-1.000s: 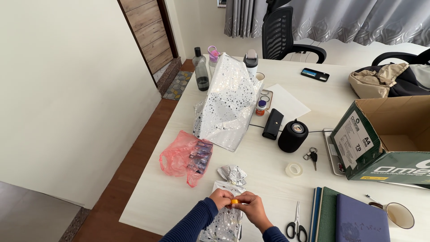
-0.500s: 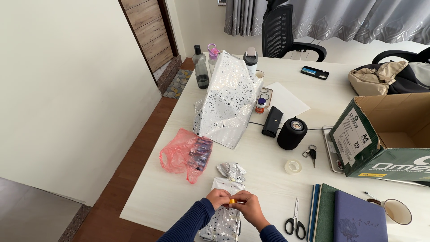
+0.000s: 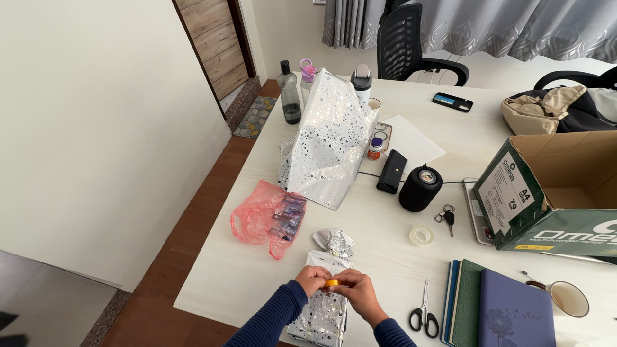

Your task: The person wraps a small rectangular item in star-patterned paper, folds the edges, and secures the package with orange tape. They use scissors to cut the tape and finish by tying a decorative silver ribbon around the wrapped gift.

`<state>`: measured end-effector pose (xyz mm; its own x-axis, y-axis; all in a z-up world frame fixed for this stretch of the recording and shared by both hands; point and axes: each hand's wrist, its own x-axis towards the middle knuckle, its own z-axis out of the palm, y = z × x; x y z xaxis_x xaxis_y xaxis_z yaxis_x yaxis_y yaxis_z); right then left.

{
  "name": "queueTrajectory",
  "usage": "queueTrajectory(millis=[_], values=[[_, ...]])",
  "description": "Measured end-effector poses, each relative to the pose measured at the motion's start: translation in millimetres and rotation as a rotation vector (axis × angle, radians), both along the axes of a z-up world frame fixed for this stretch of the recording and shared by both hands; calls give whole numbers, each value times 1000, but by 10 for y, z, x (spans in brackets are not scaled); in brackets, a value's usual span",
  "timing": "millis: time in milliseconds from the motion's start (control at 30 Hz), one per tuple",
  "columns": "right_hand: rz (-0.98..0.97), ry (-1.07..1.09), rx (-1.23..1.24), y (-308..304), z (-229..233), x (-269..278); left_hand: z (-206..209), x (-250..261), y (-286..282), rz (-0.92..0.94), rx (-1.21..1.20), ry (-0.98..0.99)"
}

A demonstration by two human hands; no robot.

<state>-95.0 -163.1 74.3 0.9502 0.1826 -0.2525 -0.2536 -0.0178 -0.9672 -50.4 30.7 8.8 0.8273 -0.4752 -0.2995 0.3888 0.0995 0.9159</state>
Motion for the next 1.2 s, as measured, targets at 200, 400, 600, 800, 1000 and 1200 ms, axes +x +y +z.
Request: queueTrajectory(millis=[200, 400, 600, 800, 1000, 1200], values=[[91, -16, -54, -12, 143, 23, -1, 11, 100, -102, 126, -78], [4, -230, -58, -94, 443, 123, 475, 167, 102, -154, -67, -370], [-23, -484, 147, -205, 1342, 99, 1929, 47, 243, -218, -128, -472], [-48, -496, 283, -159, 1840, -90, 2755, -252, 175, -213, -220, -509], [-52, -554, 304, -141, 1889, -136, 2974, -347, 159, -165, -153, -591], [-18, -583, 391, -153, 1978, -201, 3234, -445, 137, -87, 82, -796]])
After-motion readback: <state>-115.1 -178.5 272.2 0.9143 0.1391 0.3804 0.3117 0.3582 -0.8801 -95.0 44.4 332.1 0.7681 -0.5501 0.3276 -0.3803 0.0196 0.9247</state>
